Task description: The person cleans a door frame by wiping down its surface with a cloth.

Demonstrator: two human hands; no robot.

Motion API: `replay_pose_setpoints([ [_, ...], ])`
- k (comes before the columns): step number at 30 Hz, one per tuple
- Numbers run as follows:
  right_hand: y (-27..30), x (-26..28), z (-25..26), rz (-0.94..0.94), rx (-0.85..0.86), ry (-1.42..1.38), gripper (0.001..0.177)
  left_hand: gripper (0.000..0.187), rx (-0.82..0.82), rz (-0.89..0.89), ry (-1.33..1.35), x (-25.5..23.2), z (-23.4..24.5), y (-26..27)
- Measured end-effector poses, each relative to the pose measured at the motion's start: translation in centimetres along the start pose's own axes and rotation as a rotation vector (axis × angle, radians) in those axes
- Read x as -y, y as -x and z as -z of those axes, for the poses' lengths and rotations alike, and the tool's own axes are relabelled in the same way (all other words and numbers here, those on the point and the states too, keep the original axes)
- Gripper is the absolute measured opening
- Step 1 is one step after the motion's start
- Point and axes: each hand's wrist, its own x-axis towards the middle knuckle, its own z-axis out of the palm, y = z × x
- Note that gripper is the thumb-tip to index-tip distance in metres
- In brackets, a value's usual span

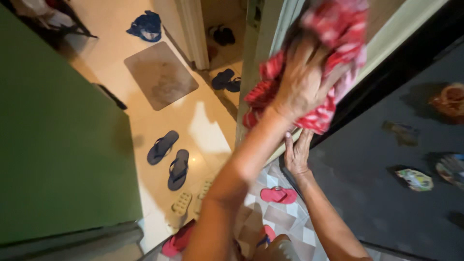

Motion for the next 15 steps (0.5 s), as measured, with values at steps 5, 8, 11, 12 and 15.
replay_pose_setpoints([
  [5,0.7,-3.9,-3.7,-0.444,0.053,-1.090,0.062,0.043,-0.006,0.081,0.109,4.8,-2.0,15.7],
  [8,-0.7,-0.2,-1.4,0.005,-0.020,-0.780,0.068,0.036,0.025,0.092,0.138,4.8,-0.6,18.0],
  [11,-1.0,2.4,-0.2,-0.568,0.121,-1.568,0.068,0.029,0.058,0.048,0.169,3.6,1.2,15.0],
  [12,-1.4,2.8,-0.1,-0.554,0.115,-1.570,0.068,0.023,0.085,-0.020,0.189,3.4,1.8,13.2],
  [15,-1.0,2.7,-0.4,-0.705,0.032,-1.586,0.067,0.026,0.073,-0.091,0.132,1.9,3.3,10.2],
])
